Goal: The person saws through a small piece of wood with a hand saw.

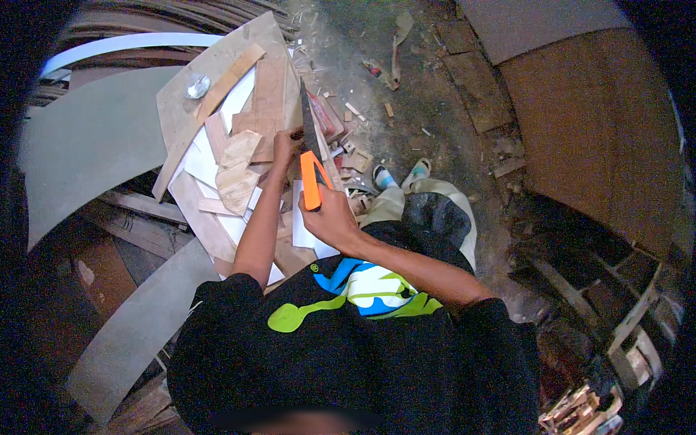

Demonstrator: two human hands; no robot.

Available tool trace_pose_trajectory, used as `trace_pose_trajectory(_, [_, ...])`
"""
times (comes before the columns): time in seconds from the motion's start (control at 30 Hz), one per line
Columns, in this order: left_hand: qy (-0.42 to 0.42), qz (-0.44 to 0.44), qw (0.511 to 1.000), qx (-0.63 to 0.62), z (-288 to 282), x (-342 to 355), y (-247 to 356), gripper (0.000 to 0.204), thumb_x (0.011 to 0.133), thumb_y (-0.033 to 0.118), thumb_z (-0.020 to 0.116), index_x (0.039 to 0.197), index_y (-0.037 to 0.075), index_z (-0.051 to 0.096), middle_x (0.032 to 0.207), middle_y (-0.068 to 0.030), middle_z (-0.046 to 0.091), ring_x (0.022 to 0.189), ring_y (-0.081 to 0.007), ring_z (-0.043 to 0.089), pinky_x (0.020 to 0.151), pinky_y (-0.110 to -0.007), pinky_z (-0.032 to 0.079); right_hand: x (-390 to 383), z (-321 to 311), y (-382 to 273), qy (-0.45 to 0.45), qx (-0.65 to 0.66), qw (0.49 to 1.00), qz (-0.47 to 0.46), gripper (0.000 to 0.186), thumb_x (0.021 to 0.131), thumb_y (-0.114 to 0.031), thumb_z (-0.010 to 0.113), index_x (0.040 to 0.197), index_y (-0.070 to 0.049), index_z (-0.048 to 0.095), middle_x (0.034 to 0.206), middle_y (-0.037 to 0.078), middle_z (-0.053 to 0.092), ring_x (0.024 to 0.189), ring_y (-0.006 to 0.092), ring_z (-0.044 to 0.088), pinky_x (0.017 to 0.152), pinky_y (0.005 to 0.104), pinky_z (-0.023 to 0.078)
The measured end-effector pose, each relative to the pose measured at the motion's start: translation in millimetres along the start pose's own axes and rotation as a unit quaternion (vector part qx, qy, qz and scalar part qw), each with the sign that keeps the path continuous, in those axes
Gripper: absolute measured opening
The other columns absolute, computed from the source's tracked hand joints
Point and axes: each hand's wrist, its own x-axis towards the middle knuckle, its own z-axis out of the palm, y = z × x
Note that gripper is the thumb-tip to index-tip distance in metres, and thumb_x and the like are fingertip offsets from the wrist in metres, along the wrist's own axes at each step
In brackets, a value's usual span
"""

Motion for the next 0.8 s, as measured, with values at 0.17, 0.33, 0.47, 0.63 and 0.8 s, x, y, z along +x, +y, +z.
trace_pose_trajectory(0.17, [0.013, 0.022, 1.0, 0.009, 6, 1, 11, 0.028, 0.07, 0.005, 0.066, 0.098, 0.001, 0.064, 0.076, -0.0109, 0.066, 0.062, -0.0137, 0.062, 0.055, -0.026, 0.051, -1, 0, 8, 0.013, -0.003, 1.0, -0.011, 0.021, 0.078, -0.017, 0.056, 0.071, 0.002, 0.052, 0.051, 0.015, 0.048, 0.044, 0.0217, 0.049, 0.046, 0.0355, 0.038])
trace_pose_trajectory(0.33, [-0.003, -0.024, 1.0, -0.008, 5, 0, 24, 0.029, 0.07, 0.002, 0.063, 0.099, 0.001, 0.063, 0.076, -0.012, 0.065, 0.062, -0.0138, 0.062, 0.054, -0.027, 0.052, 0, 0, 5, 0.023, -0.002, 1.0, -0.011, 0.021, 0.078, -0.017, 0.057, 0.071, 0.002, 0.052, 0.05, 0.014, 0.048, 0.044, 0.021, 0.048, 0.045, 0.0354, 0.038])
trace_pose_trajectory(0.47, [-0.021, -0.037, 0.999, -0.011, 2, 0, 35, 0.029, 0.071, 0.003, 0.064, 0.1, 0.001, 0.063, 0.075, -0.0124, 0.065, 0.062, -0.0136, 0.062, 0.055, -0.027, 0.053, 3, -1, 11, 0.034, -0.003, 0.999, -0.011, 0.02, 0.077, -0.016, 0.057, 0.071, 0.002, 0.053, 0.05, 0.014, 0.048, 0.043, 0.0201, 0.048, 0.045, 0.0347, 0.038])
trace_pose_trajectory(0.63, [-0.013, -0.03, 0.999, -0.025, 0, 0, 24, 0.027, 0.073, 0.007, 0.064, 0.1, 0.001, 0.063, 0.076, -0.0122, 0.065, 0.06, -0.0136, 0.062, 0.054, -0.027, 0.052, 1, -1, 8, 0.016, -0.004, 1.0, -0.012, 0.019, 0.077, -0.015, 0.057, 0.072, 0.003, 0.053, 0.05, 0.013, 0.048, 0.043, 0.0193, 0.048, 0.045, 0.0342, 0.038])
trace_pose_trajectory(0.8, [-0.022, -0.063, 0.997, 0.033, 2, 0, 38, 0.029, 0.073, 0.011, 0.065, 0.101, 0.001, 0.062, 0.074, -0.0114, 0.066, 0.058, -0.0127, 0.062, 0.053, -0.026, 0.051, 2, -3, 9, 0.026, -0.003, 1.0, -0.001, 0.018, 0.078, -0.014, 0.056, 0.073, 0.003, 0.054, 0.05, 0.013, 0.048, 0.045, 0.0168, 0.048, 0.045, 0.0336, 0.038])
